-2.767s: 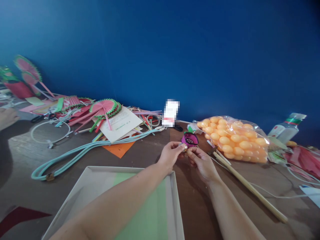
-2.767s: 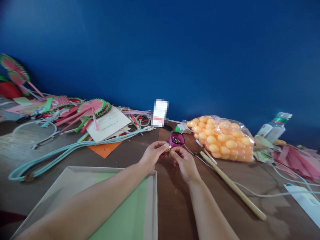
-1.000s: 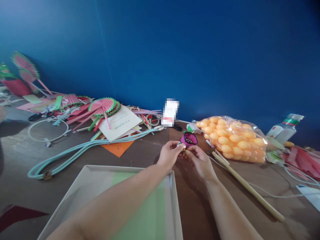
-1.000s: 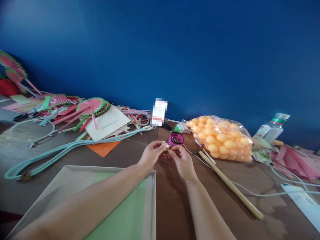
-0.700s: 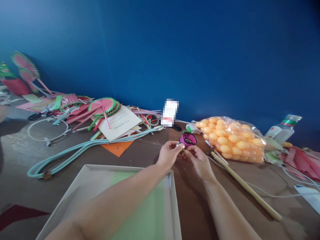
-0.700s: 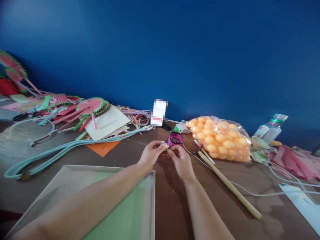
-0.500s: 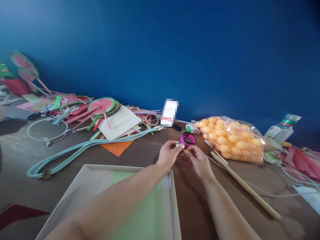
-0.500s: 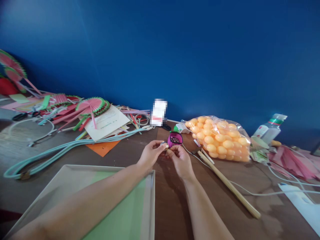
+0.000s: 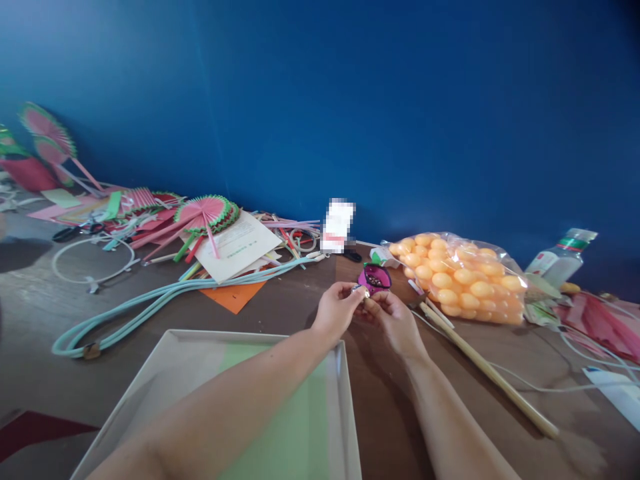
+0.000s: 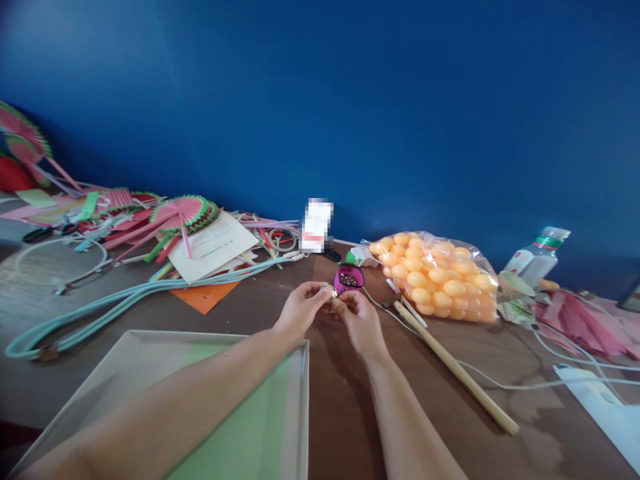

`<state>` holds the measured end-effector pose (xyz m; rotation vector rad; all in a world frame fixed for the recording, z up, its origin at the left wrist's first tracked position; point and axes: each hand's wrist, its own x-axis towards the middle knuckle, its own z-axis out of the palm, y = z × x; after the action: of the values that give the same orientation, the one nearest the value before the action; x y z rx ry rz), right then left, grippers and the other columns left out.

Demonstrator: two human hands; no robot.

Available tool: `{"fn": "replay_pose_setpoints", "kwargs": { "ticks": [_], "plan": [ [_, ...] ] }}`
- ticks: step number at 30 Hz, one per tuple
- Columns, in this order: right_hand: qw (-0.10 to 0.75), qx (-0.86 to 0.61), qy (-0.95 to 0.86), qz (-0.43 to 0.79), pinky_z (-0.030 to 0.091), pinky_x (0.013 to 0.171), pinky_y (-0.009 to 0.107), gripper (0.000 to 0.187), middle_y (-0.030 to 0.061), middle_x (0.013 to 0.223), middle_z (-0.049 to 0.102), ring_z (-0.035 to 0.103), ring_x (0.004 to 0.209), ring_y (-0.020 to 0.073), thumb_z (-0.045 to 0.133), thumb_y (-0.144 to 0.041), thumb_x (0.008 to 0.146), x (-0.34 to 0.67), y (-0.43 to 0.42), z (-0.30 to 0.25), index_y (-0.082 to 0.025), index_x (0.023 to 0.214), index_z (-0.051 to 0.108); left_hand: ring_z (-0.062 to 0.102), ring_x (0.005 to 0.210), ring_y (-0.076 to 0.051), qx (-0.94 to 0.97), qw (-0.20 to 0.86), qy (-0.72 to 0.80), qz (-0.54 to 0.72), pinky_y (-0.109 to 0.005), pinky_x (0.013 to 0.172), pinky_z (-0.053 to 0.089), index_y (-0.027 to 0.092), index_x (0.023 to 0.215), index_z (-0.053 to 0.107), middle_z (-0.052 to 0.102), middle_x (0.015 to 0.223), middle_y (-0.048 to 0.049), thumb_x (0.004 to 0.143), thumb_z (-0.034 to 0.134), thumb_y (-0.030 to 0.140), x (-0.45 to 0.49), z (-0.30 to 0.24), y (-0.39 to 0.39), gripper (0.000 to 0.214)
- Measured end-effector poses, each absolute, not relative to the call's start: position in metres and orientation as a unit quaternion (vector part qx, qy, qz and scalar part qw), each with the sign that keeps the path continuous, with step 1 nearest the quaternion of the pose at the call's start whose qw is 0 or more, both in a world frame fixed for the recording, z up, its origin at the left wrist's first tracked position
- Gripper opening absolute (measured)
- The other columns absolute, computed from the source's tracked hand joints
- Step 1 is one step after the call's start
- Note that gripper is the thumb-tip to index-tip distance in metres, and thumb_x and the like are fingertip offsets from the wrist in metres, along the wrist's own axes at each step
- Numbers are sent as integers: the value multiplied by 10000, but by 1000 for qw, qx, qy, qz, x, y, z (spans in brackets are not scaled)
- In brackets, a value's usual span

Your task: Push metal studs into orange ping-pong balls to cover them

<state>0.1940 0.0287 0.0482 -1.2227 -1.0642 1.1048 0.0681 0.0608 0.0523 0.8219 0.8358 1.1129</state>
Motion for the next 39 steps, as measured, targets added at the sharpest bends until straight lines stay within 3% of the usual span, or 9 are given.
{"fn": "replay_pose_setpoints", "kwargs": {
  "ticks": [5, 11, 15, 22, 31, 39],
  "plan": [
    [571, -470, -428, 519, 505, 624, 294, 222, -23, 674, 591, 562, 613, 140, 722, -386, 736, 191, 25, 54, -217, 795, 590, 581, 527, -112, 319, 749, 337, 473, -249, 540, 492, 109, 726, 611, 618, 644, -38, 695, 710, 420, 64, 63, 60, 328],
    [579, -446, -403, 551, 502, 615, 290, 232, -19, 700, 575, 531, 625, 135, 738, -384, 717, 191, 23, 57, -215, 771, 588, 570, 510, -94, 296, 777, 333, 446, -231, 531, 492, 98, 716, 614, 621, 642, -47, 733, 693, 383, 61, 68, 59, 296],
    [584, -434, -397, 559, 497, 605, 282, 197, -19, 693, 562, 528, 633, 134, 729, -354, 735, 192, 23, 57, -214, 778, 599, 562, 505, -87, 296, 774, 336, 447, -222, 527, 492, 93, 727, 620, 616, 640, -41, 741, 688, 366, 62, 69, 59, 282],
    [588, -444, -391, 552, 499, 626, 288, 231, -29, 683, 565, 528, 620, 132, 756, -364, 694, 190, 22, 59, -218, 781, 599, 578, 549, -102, 322, 777, 305, 446, -236, 558, 489, 99, 747, 636, 626, 662, -42, 664, 722, 480, 62, 68, 58, 399],
    [579, -458, -391, 550, 496, 617, 295, 280, -8, 722, 585, 560, 652, 154, 764, -377, 673, 190, 22, 58, -221, 822, 587, 563, 558, -114, 355, 766, 309, 439, -244, 551, 453, 109, 737, 647, 615, 642, -39, 620, 749, 465, 63, 62, 59, 388],
    [615, -468, -388, 501, 411, 520, 235, 225, -35, 630, 546, 481, 558, 114, 759, -359, 674, 190, 21, 60, -214, 769, 617, 495, 549, -87, 408, 711, 350, 453, -205, 523, 416, 114, 695, 659, 569, 612, -12, 648, 718, 462, 63, 63, 59, 356]
  ]
}}
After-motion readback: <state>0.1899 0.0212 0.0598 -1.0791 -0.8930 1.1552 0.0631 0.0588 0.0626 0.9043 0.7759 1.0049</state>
